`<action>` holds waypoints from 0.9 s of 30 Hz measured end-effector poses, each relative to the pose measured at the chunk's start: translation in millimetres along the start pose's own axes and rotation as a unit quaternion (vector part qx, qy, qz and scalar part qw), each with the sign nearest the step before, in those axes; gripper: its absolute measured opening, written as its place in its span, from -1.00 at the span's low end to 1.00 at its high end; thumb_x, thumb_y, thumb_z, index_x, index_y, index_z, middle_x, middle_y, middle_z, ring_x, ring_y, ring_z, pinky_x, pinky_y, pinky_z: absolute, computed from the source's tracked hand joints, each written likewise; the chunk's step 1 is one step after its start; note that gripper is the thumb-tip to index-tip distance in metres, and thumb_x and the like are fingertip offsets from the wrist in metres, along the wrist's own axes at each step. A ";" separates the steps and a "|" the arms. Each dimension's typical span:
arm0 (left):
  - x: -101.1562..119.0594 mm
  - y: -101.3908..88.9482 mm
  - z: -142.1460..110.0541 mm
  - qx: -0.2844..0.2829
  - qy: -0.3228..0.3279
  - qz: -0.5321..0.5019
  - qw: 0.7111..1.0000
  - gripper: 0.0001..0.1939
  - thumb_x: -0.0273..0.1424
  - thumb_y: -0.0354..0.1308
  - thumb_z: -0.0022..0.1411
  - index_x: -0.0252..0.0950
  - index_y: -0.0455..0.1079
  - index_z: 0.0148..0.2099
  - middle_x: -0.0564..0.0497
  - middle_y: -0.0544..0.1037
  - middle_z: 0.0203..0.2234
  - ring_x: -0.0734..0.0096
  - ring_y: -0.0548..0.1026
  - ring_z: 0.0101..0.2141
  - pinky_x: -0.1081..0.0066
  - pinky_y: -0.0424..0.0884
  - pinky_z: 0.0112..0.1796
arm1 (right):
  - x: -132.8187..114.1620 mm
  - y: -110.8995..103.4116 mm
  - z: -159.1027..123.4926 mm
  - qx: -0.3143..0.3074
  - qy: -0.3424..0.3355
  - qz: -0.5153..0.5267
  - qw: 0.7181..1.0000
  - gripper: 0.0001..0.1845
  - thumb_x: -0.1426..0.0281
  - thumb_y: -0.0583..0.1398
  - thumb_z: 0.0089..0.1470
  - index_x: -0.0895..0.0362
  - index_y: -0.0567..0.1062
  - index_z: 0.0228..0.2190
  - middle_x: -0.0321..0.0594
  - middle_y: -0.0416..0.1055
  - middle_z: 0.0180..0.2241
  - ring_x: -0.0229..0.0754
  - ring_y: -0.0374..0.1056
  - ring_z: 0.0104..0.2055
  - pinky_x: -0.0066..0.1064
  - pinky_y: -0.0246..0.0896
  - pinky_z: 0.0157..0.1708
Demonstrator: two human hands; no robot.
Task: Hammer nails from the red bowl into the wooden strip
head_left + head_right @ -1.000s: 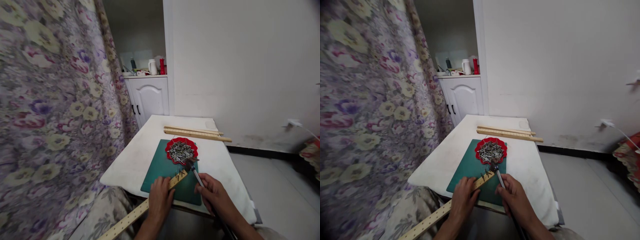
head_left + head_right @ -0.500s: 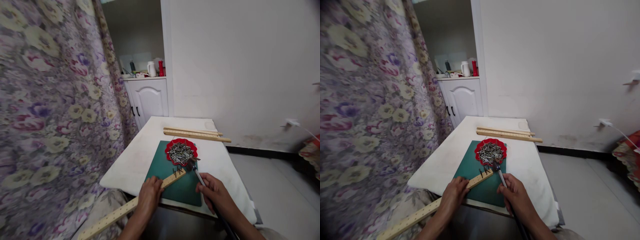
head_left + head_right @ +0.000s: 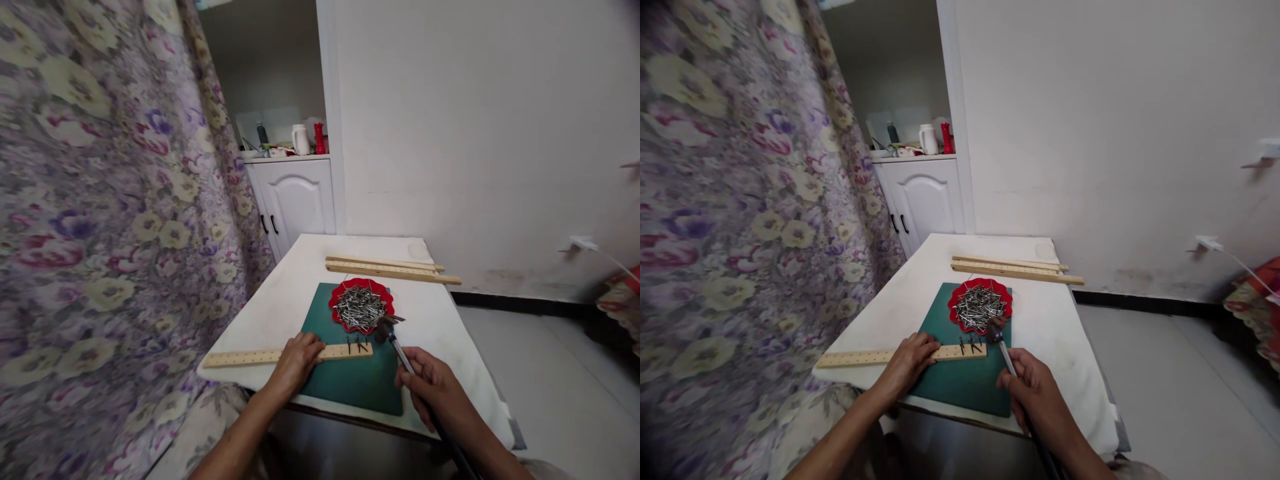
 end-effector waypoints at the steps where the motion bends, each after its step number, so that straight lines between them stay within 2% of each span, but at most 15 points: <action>1: 1.1 -0.1 2.0 -0.004 0.013 -0.004 1.000 -0.72 -0.26 -0.06 0.30 -0.15 0.41 -0.06 -0.05 0.44 -0.22 0.30 0.33 -0.19 0.34 0.21 -0.17 | 0.3 0.1 -0.4 -0.003 0.000 0.002 1.000 -0.67 0.21 0.17 0.04 0.12 0.30 -0.19 -0.37 0.37 -0.42 -0.52 0.05 -0.84 -0.60 -0.16 -0.88; 6: 11.8 0.1 9.4 -0.006 0.056 -0.007 0.998 -0.70 -0.21 -0.06 0.30 -0.12 0.39 -0.02 -0.04 0.45 -0.19 0.30 0.33 -0.18 0.30 0.18 -0.13 | 0.2 -0.5 -1.3 -0.008 0.004 0.009 1.000 -0.68 0.24 0.17 0.06 0.14 0.30 -0.18 -0.33 0.39 -0.40 -0.53 0.05 -0.82 -0.62 -0.15 -0.87; 10: 11.0 2.8 8.3 0.013 0.057 -0.016 0.998 -0.70 -0.29 -0.06 0.31 -0.14 0.37 0.03 -0.06 0.45 -0.15 0.32 0.36 -0.16 0.29 0.21 -0.10 | -1.3 -2.6 -1.2 -0.002 0.004 0.003 1.000 -0.68 0.23 0.18 0.06 0.13 0.29 -0.18 -0.33 0.40 -0.40 -0.52 0.06 -0.82 -0.62 -0.13 -0.87; 13: 6.8 3.9 3.0 0.044 0.072 -0.034 0.996 -0.67 -0.37 -0.03 0.29 -0.16 0.33 0.07 -0.07 0.45 -0.09 0.31 0.37 -0.09 0.27 0.23 -0.04 | -2.4 -4.3 -1.9 0.004 0.000 0.002 1.000 -0.67 0.21 0.17 0.06 0.13 0.30 -0.19 -0.32 0.40 -0.40 -0.52 0.06 -0.82 -0.62 -0.11 -0.87; 16: 11.4 1.3 -7.0 0.108 0.070 -0.065 0.990 -0.68 -0.38 -0.02 0.27 -0.19 0.34 0.05 -0.10 0.44 -0.07 0.28 0.35 -0.04 0.24 0.26 -0.01 | -3.0 -4.9 -2.5 0.005 -0.001 0.004 1.000 -0.67 0.20 0.18 0.06 0.13 0.30 -0.20 -0.31 0.40 -0.40 -0.52 0.06 -0.82 -0.62 -0.11 -0.87; 19: 32.4 3.4 -22.7 0.178 0.012 -0.139 0.974 -0.73 -0.35 -0.02 0.27 -0.25 0.41 -0.05 -0.11 0.49 -0.23 0.31 0.43 -0.19 0.31 0.37 -0.14 | -3.7 -4.6 -2.4 0.005 0.000 0.010 1.000 -0.70 0.24 0.18 0.06 0.13 0.30 -0.21 -0.32 0.40 -0.40 -0.54 0.06 -0.82 -0.65 -0.12 -0.86; 22: 70.3 24.6 -34.1 0.151 -0.030 -0.247 0.957 -0.71 -0.34 -0.05 0.29 -0.21 0.43 -0.04 -0.06 0.53 -0.36 0.38 0.47 -0.32 0.43 0.41 -0.27 | -4.4 -3.5 -2.5 0.003 -0.002 0.009 1.000 -0.74 0.26 0.17 0.08 0.13 0.30 -0.21 -0.33 0.40 -0.40 -0.56 0.06 -0.82 -0.66 -0.13 -0.86; 24: 92.7 41.3 -36.0 0.123 -0.053 -0.306 0.942 -0.68 -0.33 -0.03 0.27 -0.20 0.41 0.02 -0.06 0.55 -0.30 0.36 0.49 -0.29 0.42 0.40 -0.23 | -4.7 -2.8 -3.1 0.001 -0.007 0.009 1.000 -0.73 0.26 0.16 0.08 0.13 0.30 -0.21 -0.34 0.39 -0.41 -0.56 0.05 -0.82 -0.66 -0.13 -0.86; 27: 103.9 59.0 -32.5 0.113 -0.136 -0.373 0.911 -0.59 -0.28 -0.04 0.26 -0.31 0.35 0.09 -0.07 0.56 -0.40 0.36 0.48 -0.39 0.44 0.39 -0.34 | -4.2 -3.0 -4.8 0.005 -0.011 0.009 1.000 -0.71 0.25 0.16 0.07 0.13 0.30 -0.19 -0.35 0.38 -0.43 -0.55 0.05 -0.82 -0.65 -0.11 -0.86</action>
Point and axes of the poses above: each hand's wrist, its own z-axis towards the middle knuckle, its own y-axis out of the palm, x = y × z, the point moved 5 cm from there along z, towards the middle knuckle
